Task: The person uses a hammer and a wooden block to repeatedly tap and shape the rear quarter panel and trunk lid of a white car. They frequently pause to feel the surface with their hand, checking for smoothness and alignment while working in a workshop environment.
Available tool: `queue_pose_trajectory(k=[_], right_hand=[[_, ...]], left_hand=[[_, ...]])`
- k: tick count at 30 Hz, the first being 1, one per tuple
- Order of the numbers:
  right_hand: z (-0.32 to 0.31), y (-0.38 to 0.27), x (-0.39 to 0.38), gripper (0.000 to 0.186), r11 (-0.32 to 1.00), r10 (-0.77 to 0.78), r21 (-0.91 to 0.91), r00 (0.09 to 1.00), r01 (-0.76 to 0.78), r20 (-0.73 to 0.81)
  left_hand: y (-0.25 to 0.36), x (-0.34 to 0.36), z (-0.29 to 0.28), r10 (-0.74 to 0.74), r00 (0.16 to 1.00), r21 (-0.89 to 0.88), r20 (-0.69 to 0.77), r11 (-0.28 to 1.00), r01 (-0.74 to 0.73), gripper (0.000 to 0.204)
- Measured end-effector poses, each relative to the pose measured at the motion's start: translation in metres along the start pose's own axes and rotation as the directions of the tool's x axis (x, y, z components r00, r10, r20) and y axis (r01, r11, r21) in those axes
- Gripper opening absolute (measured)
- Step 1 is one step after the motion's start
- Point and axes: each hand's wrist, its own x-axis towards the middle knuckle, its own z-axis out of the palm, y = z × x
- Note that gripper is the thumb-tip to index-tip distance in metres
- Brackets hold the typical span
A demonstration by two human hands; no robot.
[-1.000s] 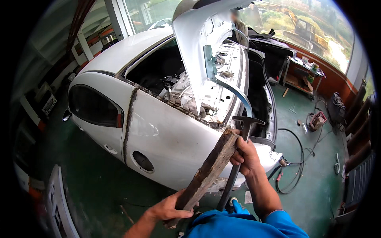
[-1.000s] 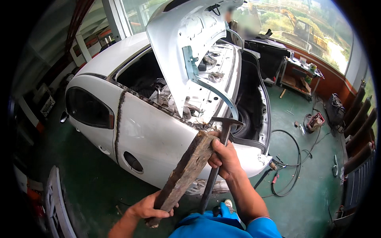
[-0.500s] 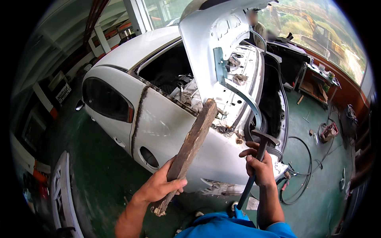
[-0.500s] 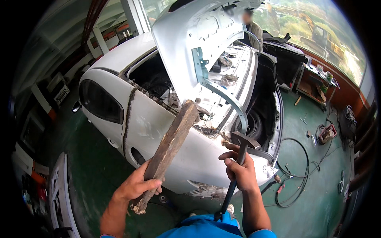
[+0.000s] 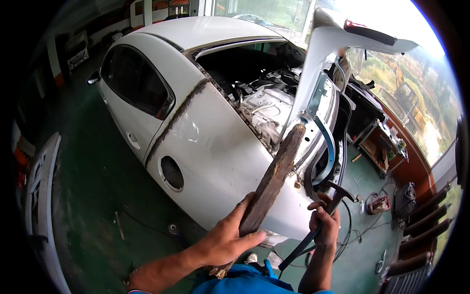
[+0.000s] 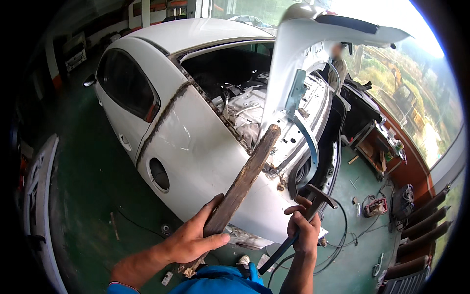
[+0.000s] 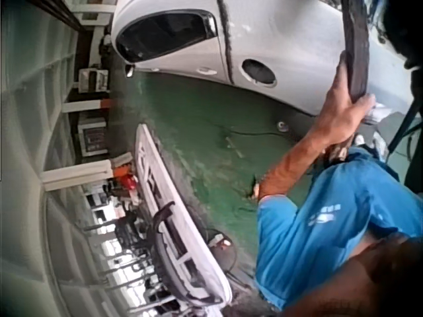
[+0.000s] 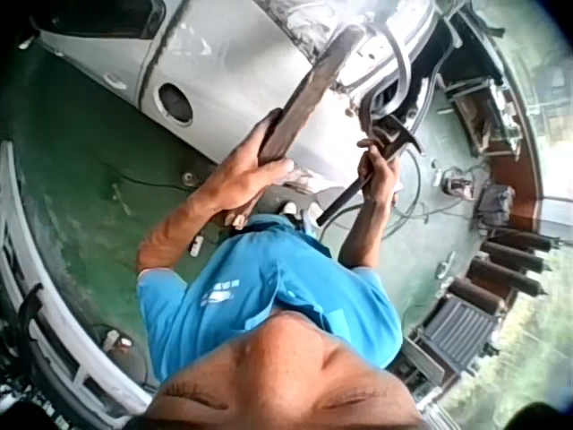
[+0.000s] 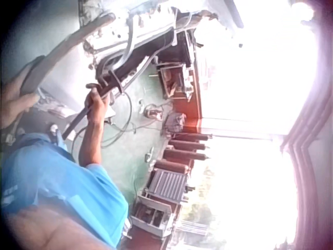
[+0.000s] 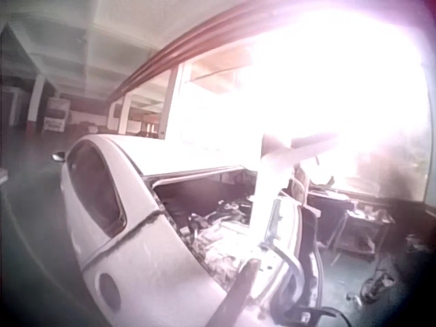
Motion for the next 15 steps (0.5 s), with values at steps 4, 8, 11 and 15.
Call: queue_pose_trajectory(k=[4, 8, 11, 15], right_hand=[[0.007, 0.009, -0.004, 0.049, 1.000, 0.012, -0.024, 1.000, -0.012, -0.023], [0.018, 0.013, -0.006, 0.048, 0.998, 0.044, -0.037, 0.998, -0.045, -0.039], [0.027, 0.012, -0.007, 0.048, 0.994, 0.064, -0.082, 0.997, -0.068, -0.050], [0.036, 0.003, -0.007, 0.050, 0.993, 0.031, -0.114, 0.998, -0.038, -0.062]], left_hand=[[-0.004, 0.001, -0.007, 0.028, 1.000, -0.034, 0.009, 0.999, -0.028, 0.089], [-0.023, 0.004, -0.013, 0.121, 0.993, -0.046, 0.013, 0.992, -0.120, 0.092], [-0.019, 0.004, -0.022, 0.103, 0.994, -0.123, 0.040, 0.988, -0.097, 0.092], [0.002, -0.001, -0.028, 0.071, 0.996, -0.238, 0.062, 0.970, -0.055, 0.088]])
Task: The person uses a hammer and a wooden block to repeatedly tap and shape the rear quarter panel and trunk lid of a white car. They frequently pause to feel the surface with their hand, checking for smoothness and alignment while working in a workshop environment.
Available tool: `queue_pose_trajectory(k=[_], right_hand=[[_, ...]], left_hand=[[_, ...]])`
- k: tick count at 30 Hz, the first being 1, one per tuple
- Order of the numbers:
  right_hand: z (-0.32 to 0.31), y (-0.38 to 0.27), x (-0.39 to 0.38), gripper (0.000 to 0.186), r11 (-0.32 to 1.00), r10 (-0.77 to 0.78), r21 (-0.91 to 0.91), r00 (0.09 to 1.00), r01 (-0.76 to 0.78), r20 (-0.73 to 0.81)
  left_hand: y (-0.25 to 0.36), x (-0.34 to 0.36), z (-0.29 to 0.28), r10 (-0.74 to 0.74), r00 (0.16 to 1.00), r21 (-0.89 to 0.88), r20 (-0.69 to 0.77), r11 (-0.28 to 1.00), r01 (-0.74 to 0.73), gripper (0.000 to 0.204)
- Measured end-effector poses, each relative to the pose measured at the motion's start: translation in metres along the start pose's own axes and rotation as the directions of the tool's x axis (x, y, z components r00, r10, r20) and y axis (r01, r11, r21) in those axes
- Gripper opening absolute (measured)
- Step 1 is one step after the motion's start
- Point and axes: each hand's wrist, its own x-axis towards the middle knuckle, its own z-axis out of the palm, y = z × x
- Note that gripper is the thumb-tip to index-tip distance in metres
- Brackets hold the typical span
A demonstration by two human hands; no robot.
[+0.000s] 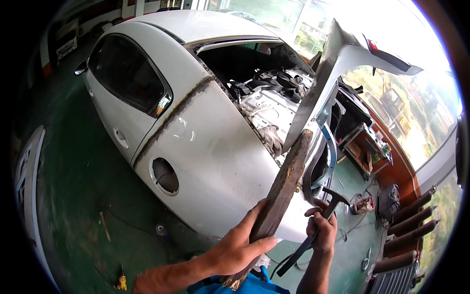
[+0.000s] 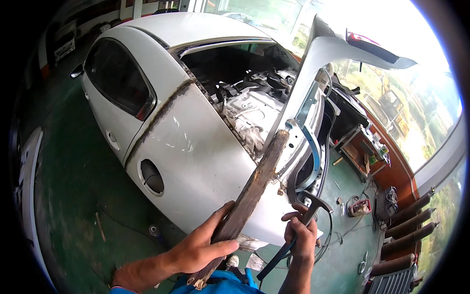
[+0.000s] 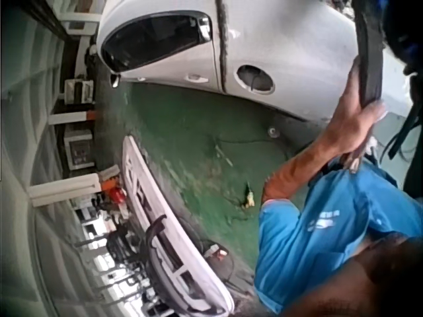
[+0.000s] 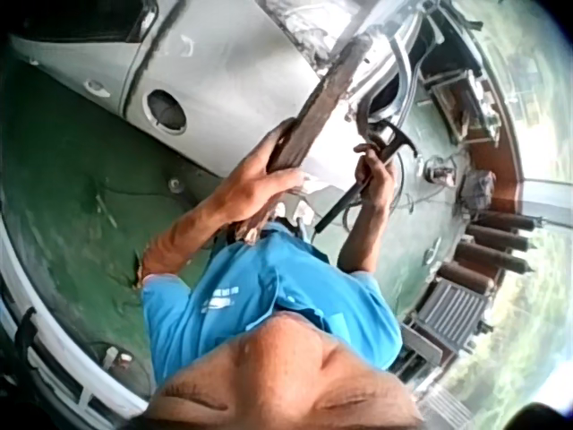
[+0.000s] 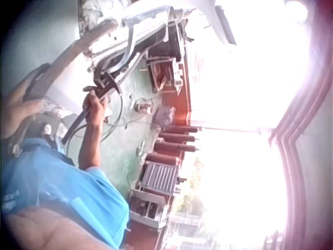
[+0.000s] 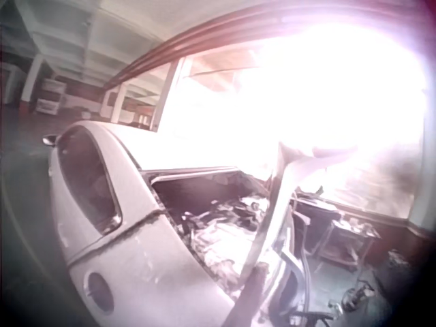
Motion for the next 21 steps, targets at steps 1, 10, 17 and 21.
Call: queue_pose_trajectory(k=[1, 10, 17, 21], right_hand=[[0.001, -0.007, 0.001, 0.052, 1.000, -0.015, 0.008, 1.000, 0.015, 0.016], [0.035, 0.003, -0.005, 0.052, 0.992, -0.093, -0.098, 0.990, 0.083, -0.109], [0.056, 0.023, 0.008, 0.037, 0.998, 0.039, -0.047, 0.999, -0.039, 0.008], [0.015, -0.016, 0.016, 0.041, 0.973, -0.224, -0.096, 0.960, 0.210, -0.170]], left_hand=[[0.003, 0.000, -0.001, -0.027, 1.000, -0.042, 0.005, 0.999, 0.027, 0.087], [0.033, -0.004, -0.025, -0.233, 0.972, -0.152, -0.004, 0.961, 0.230, 0.084], [0.038, 0.000, -0.028, -0.255, 0.967, -0.193, 0.005, 0.948, 0.251, 0.081], [0.038, -0.005, -0.026, -0.252, 0.968, -0.194, -0.018, 0.950, 0.244, 0.082]])
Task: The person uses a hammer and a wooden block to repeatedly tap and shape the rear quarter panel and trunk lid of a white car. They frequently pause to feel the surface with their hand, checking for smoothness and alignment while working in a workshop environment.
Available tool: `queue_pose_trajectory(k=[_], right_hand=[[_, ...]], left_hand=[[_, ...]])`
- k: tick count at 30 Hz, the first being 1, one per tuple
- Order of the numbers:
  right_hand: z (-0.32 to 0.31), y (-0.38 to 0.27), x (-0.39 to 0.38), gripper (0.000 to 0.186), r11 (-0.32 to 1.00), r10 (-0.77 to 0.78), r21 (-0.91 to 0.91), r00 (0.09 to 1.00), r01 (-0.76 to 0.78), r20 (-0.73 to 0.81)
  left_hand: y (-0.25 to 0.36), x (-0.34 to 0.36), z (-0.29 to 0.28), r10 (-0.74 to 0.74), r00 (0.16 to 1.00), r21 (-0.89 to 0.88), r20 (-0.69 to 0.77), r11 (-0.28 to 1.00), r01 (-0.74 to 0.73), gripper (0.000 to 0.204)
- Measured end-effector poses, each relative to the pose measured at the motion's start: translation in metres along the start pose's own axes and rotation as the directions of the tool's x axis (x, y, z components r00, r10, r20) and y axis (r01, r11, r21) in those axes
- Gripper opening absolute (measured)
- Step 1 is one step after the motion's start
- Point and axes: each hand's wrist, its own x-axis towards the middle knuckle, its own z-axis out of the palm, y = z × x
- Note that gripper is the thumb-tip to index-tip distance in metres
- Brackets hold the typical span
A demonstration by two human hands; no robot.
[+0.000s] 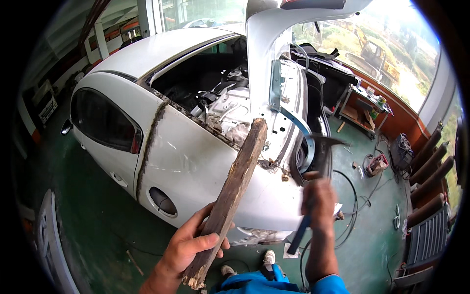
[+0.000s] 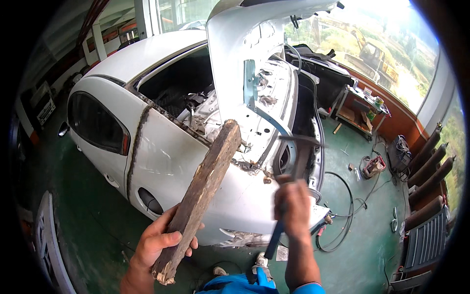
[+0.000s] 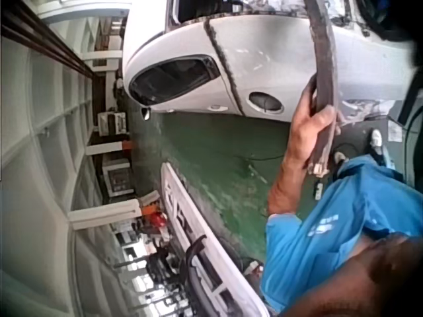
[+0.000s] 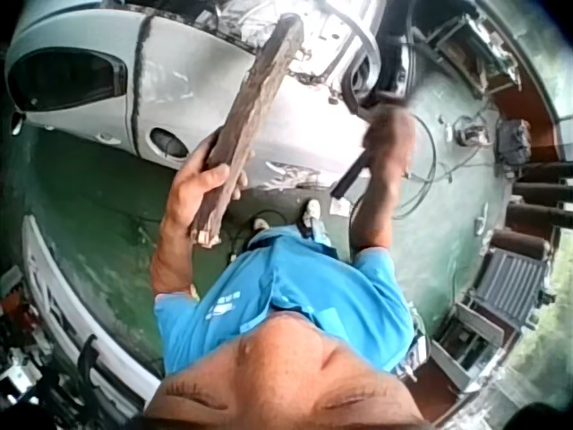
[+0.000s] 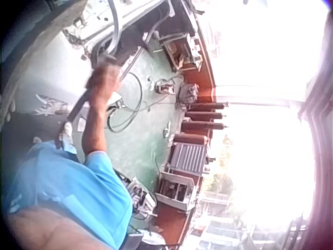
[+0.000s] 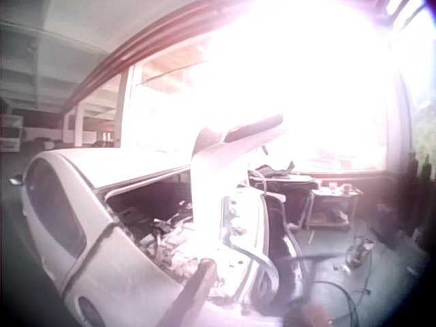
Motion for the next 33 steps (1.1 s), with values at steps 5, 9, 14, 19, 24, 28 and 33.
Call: queue_pose_trajectory(k=[5, 9, 14, 19, 24, 28, 33], right_hand=[[-0.045, -0.055, 0.007, 0.046, 0.700, -0.428, 0.244, 0.668, 0.671, -0.608], [0.015, 0.038, -0.002, 0.031, 0.886, -0.358, -0.035, 0.634, 0.463, -0.685], [0.082, 0.053, -0.016, 0.030, 0.906, 0.332, 0.269, 0.943, -0.326, 0.027], [0.024, 0.044, -0.010, 0.025, 0.966, 0.121, 0.249, 0.975, -0.073, -0.184], [0.014, 0.058, -0.019, 0.028, 0.960, 0.207, 0.220, 0.969, -0.175, -0.132], [0.016, 0.061, -0.025, 0.027, 0.951, 0.247, 0.212, 0.966, -0.226, -0.080], [0.016, 0.062, -0.025, 0.025, 0.956, 0.249, 0.182, 0.965, -0.232, -0.078]], left_hand=[[-0.002, 0.004, 0.003, 0.013, 0.999, -0.010, 0.029, 1.000, -0.013, 0.082], [-0.001, 0.008, 0.006, 0.023, 0.999, -0.013, 0.043, 1.000, -0.022, 0.081], [-0.003, 0.001, 0.004, 0.005, 1.000, 0.047, 0.003, 0.999, -0.005, 0.085], [-0.017, 0.007, 0.010, -0.091, 0.991, 0.026, 0.094, 0.996, 0.089, 0.085], [-0.027, 0.008, 0.001, -0.096, 0.988, 0.041, 0.124, 0.995, 0.091, 0.082], [-0.009, 0.006, -0.001, -0.077, 0.995, 0.055, 0.069, 0.996, 0.073, 0.082], [0.012, 0.004, -0.006, -0.051, 0.996, 0.081, 0.076, 0.996, 0.045, 0.079]])
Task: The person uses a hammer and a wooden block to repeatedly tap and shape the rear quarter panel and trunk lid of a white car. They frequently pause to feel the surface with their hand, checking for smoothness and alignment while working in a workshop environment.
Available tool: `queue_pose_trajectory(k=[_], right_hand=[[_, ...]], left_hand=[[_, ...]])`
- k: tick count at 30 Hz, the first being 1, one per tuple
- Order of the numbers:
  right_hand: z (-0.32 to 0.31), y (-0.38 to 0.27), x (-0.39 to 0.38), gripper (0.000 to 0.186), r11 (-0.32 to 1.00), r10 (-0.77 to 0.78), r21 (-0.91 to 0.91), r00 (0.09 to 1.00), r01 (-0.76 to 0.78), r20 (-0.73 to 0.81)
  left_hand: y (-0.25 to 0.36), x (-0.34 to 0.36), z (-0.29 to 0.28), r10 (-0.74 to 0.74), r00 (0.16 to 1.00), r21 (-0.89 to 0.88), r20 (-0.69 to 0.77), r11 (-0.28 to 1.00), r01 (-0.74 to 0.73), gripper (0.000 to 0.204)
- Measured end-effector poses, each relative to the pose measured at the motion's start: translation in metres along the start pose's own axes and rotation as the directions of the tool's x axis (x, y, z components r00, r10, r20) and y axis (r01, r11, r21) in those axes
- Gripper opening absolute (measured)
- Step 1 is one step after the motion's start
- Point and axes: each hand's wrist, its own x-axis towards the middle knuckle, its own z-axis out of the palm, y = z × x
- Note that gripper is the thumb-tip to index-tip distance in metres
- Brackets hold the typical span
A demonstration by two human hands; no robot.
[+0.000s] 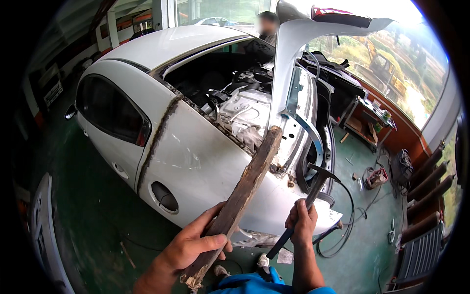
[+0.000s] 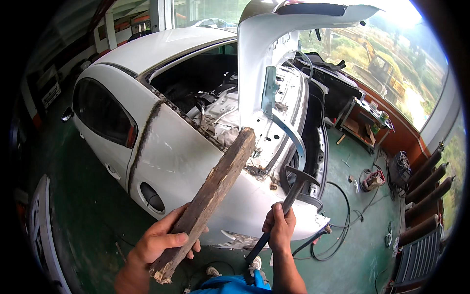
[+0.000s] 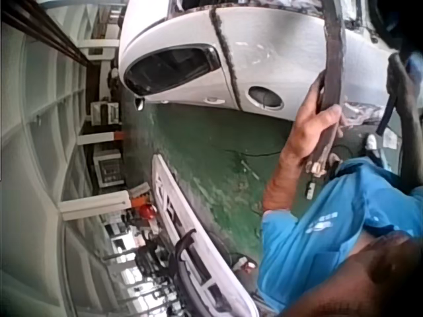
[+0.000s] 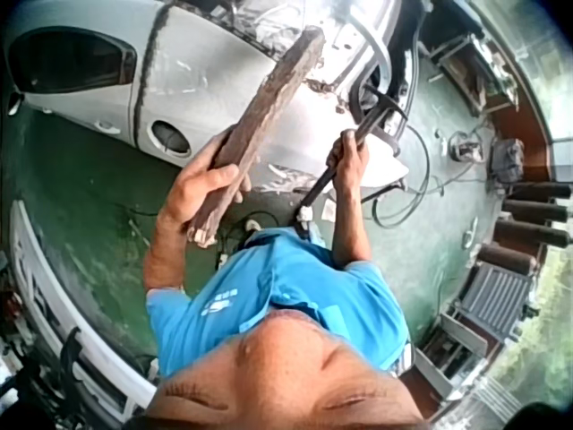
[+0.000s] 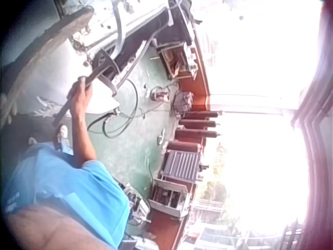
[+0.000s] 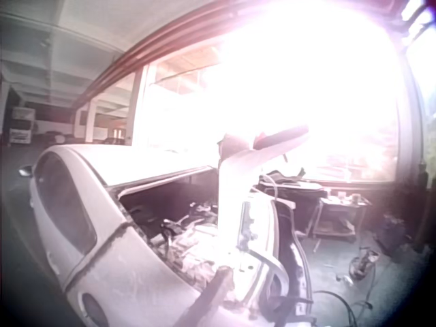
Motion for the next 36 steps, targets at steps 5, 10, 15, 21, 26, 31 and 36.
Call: queue_pose_trajectory(k=[5, 10, 15, 21, 26, 31, 36], right_hand=[[0.003, -0.005, -0.002, 0.026, 1.000, -0.016, -0.022, 1.000, 0.015, -0.019], [-0.017, -0.048, -0.003, 0.029, 0.982, -0.188, -0.056, 0.951, 0.180, -0.247], [-0.024, -0.106, -0.004, 0.035, 0.605, -0.635, 0.220, 0.631, 0.765, -0.445], [0.045, 0.026, -0.016, 0.027, 0.996, -0.031, 0.078, 0.999, 0.032, -0.004], [0.022, -0.006, 0.004, 0.036, 0.986, -0.086, 0.135, 0.990, 0.101, -0.109], [-0.003, -0.017, -0.005, 0.030, 0.989, -0.080, 0.114, 0.992, 0.092, -0.100], [-0.006, -0.005, -0.011, 0.031, 0.999, -0.023, 0.047, 0.998, 0.025, -0.053]], left_hand=[[-0.003, -0.006, -0.003, -0.009, 1.000, 0.032, -0.024, 0.999, 0.010, 0.079], [0.000, -0.008, -0.007, -0.030, 0.998, 0.021, -0.046, 0.999, 0.031, 0.079], [0.001, -0.010, -0.014, -0.043, 0.998, 0.008, -0.046, 0.999, 0.043, 0.080], [-0.002, -0.014, -0.012, -0.069, 0.996, 0.013, -0.054, 0.998, 0.069, 0.080], [-0.011, -0.014, -0.009, -0.119, 0.993, 0.028, -0.021, 0.992, 0.119, 0.085], [-0.029, -0.007, 0.000, -0.142, 0.990, -0.001, 0.021, 0.990, 0.142, 0.082], [-0.023, 0.001, 0.003, -0.057, 0.998, 0.036, 0.004, 0.998, 0.057, 0.083]])
